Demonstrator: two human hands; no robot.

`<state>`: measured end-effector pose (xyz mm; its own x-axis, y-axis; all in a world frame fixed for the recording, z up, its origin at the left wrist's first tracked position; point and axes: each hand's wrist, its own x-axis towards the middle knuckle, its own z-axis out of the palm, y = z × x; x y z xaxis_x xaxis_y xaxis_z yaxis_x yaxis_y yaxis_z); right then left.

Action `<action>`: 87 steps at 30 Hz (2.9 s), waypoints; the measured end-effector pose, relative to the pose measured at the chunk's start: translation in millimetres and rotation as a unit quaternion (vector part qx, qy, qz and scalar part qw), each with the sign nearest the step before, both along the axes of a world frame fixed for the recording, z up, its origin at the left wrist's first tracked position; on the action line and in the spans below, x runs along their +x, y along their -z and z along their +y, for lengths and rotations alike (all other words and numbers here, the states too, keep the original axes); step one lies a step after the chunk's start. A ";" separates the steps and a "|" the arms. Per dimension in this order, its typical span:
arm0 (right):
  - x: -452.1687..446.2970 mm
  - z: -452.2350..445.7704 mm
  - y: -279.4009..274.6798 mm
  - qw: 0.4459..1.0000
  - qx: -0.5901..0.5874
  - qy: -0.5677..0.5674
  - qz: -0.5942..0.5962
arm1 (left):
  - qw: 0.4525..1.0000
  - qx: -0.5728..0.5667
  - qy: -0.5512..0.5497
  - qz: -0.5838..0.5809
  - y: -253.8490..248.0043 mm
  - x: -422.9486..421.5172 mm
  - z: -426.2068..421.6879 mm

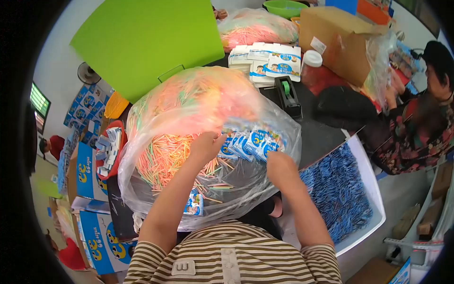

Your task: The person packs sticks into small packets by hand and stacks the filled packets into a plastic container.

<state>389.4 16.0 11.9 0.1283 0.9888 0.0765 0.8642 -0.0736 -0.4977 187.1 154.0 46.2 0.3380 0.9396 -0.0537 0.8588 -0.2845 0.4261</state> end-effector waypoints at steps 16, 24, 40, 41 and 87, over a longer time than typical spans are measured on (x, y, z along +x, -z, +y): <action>-11.7 64.6 8.0 0.983 -0.063 0.171 -0.037 | 0.971 -0.021 -0.097 -0.218 38.5 36.0 4.9; -17.5 48.4 38.4 0.984 0.143 0.075 0.081 | 0.971 -0.175 0.012 -0.160 18.9 50.4 2.4; -10.5 17.4 42.9 0.900 0.143 -0.016 0.413 | 0.898 -0.018 0.091 -0.429 67.7 17.4 -70.9; -18.5 11.9 54.2 0.880 0.170 -0.024 0.444 | 0.873 -0.018 0.099 -0.476 74.3 10.9 -76.2; -77.3 -28.6 24.6 0.789 0.061 -0.072 0.607 | 0.846 -0.131 0.197 -0.477 84.1 -37.0 -79.7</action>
<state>312.1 -12.5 -12.7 0.0660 0.9947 0.0793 -0.2607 0.0939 -0.9608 150.1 74.3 -37.9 0.6299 0.7414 0.2314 -0.0516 -0.2573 0.9649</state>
